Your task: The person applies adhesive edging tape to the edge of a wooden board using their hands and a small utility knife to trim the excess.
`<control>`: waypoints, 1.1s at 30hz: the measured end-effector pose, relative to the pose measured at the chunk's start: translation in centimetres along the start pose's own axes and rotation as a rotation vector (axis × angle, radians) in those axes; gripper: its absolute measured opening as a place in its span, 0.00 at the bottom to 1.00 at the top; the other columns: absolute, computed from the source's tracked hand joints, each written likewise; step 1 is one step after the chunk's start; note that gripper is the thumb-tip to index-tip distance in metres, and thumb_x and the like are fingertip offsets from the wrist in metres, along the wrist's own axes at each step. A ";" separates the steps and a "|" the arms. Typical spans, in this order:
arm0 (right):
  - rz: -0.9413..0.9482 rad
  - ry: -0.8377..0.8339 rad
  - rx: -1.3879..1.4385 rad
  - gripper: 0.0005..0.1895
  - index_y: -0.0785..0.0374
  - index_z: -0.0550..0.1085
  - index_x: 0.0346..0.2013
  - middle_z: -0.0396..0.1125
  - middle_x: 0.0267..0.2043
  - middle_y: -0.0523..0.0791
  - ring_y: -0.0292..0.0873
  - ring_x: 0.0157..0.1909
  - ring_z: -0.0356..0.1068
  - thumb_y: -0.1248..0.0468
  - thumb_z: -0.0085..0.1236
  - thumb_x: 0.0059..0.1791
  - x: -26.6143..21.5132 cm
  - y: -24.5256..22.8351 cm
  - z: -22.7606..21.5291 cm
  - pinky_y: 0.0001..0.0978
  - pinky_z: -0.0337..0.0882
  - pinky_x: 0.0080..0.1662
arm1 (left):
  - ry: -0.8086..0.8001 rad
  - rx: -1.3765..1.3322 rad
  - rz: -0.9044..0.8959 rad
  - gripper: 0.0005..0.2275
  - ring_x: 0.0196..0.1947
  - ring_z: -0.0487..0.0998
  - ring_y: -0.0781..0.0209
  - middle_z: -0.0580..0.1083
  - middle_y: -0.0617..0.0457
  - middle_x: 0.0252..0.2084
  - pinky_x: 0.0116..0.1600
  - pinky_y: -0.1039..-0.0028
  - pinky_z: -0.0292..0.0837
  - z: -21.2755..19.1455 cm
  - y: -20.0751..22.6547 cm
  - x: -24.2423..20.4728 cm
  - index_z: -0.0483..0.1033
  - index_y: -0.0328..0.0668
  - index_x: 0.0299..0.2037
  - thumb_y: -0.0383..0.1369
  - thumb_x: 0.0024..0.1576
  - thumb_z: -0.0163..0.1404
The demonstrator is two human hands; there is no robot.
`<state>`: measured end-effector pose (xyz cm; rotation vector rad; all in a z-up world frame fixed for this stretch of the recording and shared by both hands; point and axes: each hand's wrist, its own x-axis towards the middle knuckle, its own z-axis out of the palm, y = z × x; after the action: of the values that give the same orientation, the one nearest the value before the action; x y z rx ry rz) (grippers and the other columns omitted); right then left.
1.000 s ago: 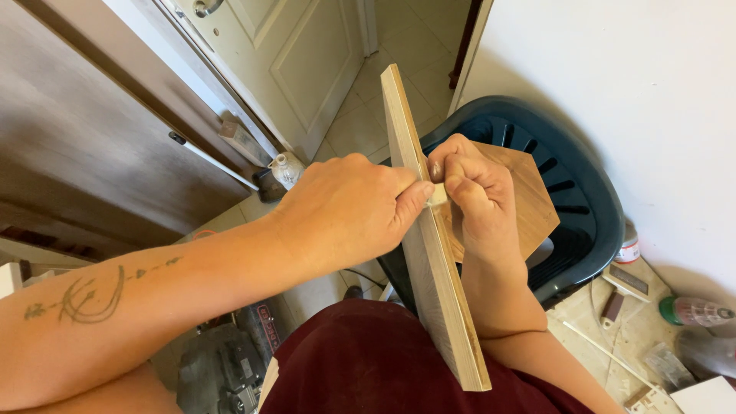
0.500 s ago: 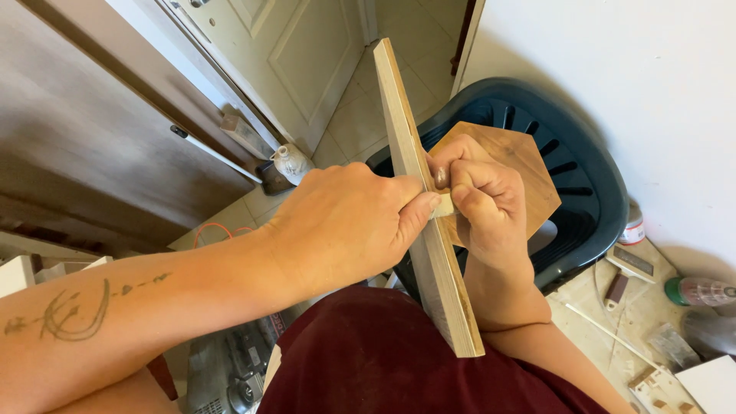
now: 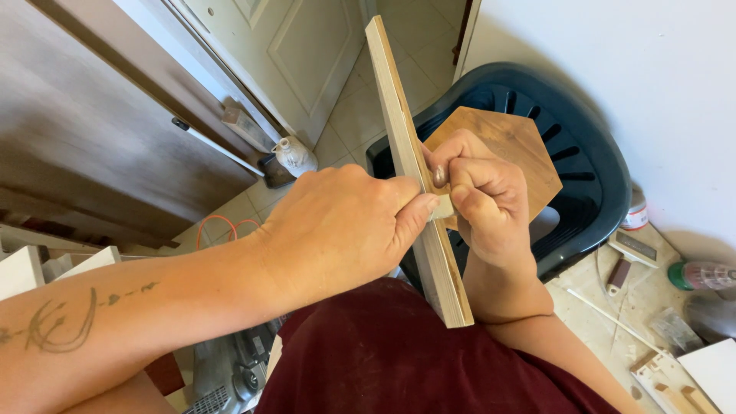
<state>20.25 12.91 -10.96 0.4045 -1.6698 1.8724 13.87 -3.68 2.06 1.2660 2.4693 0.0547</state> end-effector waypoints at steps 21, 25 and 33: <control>-0.077 -0.170 0.052 0.05 0.55 0.59 0.26 0.64 0.63 0.53 0.56 0.79 0.53 0.63 0.42 0.46 -0.9 -0.7 -0.1 0.61 0.65 0.78 | -0.019 -0.023 -0.019 0.23 0.27 0.76 0.39 0.76 0.49 0.24 0.34 0.47 0.69 0.2 1.6 -2.9 0.74 0.50 0.32 0.50 0.72 0.32; -0.086 -0.213 0.002 0.09 0.56 0.60 0.25 0.63 0.64 0.51 0.56 0.79 0.52 0.60 0.43 0.49 -0.7 -0.9 0.1 0.58 0.66 0.75 | -0.028 -0.037 -0.031 0.23 0.29 0.76 0.39 0.76 0.49 0.25 0.35 0.47 0.69 0.3 1.7 -3.3 0.75 0.51 0.33 0.49 0.72 0.31; -0.074 -0.241 -0.114 0.21 0.57 0.62 0.25 0.62 0.64 0.48 0.54 0.79 0.53 0.47 0.43 0.55 -0.5 -1.7 0.7 0.49 0.67 0.68 | -0.010 -0.040 -0.038 0.22 0.29 0.75 0.42 0.76 0.52 0.24 0.36 0.48 0.68 0.7 1.8 -4.2 0.75 0.51 0.34 0.48 0.72 0.31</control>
<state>21.61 12.22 -9.81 0.6572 -1.8810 1.7202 17.71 -6.05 3.00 1.2002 2.4703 0.0877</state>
